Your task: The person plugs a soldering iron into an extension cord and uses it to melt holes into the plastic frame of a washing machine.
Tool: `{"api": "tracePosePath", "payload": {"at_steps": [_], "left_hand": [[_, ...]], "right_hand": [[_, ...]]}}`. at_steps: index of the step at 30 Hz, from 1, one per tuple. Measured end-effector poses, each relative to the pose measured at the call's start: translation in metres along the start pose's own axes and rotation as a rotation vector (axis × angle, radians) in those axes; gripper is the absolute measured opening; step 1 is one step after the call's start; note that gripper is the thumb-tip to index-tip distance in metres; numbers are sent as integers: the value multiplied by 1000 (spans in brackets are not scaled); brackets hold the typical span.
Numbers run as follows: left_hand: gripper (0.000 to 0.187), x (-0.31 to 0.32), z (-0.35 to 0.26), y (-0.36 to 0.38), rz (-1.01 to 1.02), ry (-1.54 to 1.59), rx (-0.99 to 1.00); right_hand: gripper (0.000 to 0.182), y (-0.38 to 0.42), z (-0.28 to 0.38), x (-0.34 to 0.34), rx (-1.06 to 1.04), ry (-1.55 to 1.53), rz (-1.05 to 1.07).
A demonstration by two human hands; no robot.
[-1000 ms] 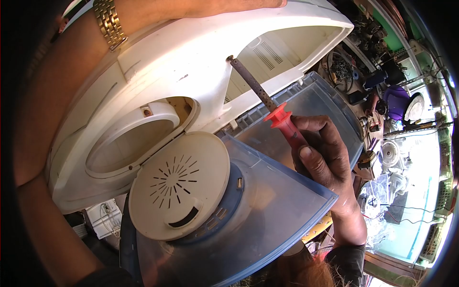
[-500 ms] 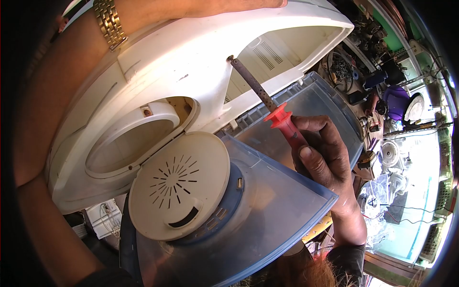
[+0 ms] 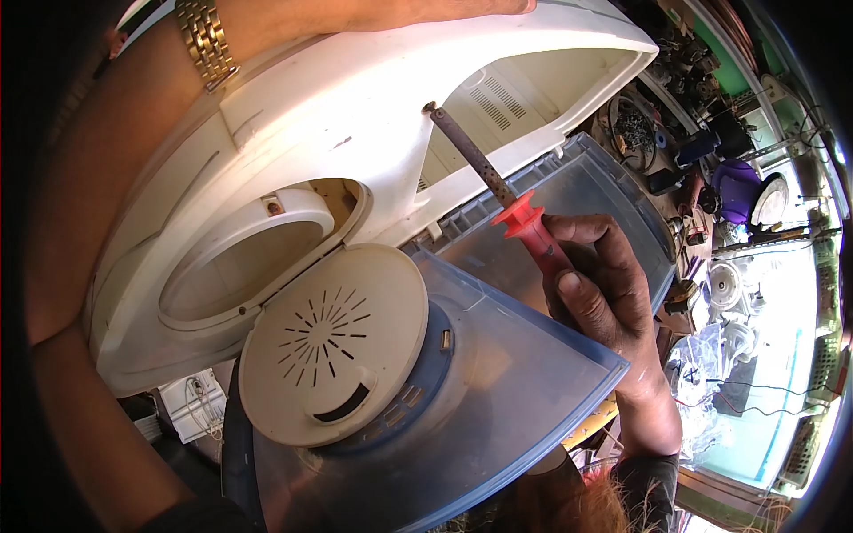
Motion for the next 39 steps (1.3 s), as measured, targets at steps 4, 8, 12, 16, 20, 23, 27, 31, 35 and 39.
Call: {"api": "tracePosePath", "payload": {"at_steps": [4, 8, 12, 16, 20, 23, 27, 31, 35, 39], "left_hand": [[56, 5, 14, -7, 6, -13, 6], [56, 4, 14, -6, 15, 29, 14], [56, 4, 14, -5, 15, 71, 33], [56, 2, 10, -3, 12, 13, 28], [57, -9, -13, 14, 4, 17, 68], [57, -8, -3, 7, 26, 38, 46], [57, -4, -6, 9, 4, -7, 51], [57, -13, -12, 14, 32, 55, 63], [57, -7, -3, 7, 28, 46, 52], [57, -5, -7, 9, 1, 10, 46]], "right_hand": [[27, 0, 2, 0, 16, -15, 16], [29, 0, 1, 2, 9, -13, -22], [33, -1, 2, 5, 20, -20, -61], [32, -1, 3, 5, 28, -20, -81], [31, -1, 3, 5, 29, -26, -52], [29, 1, 3, 1, 33, -17, 0], [31, -1, 1, 4, 19, -26, -46], [26, 0, 3, 0, 19, -19, 14], [26, 0, 0, 0, 15, -25, 9], [26, 0, -1, -1, 3, -27, 17]]}}
Point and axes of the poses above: each hand's wrist, its own y-axis away from the middle knuckle, its own x-axis out of the palm, z = x × y, the point moved 2 cm from there along -y, towards the middle knuckle, and after that the axes turned 2 degrees about x, right-handed, at the moved point
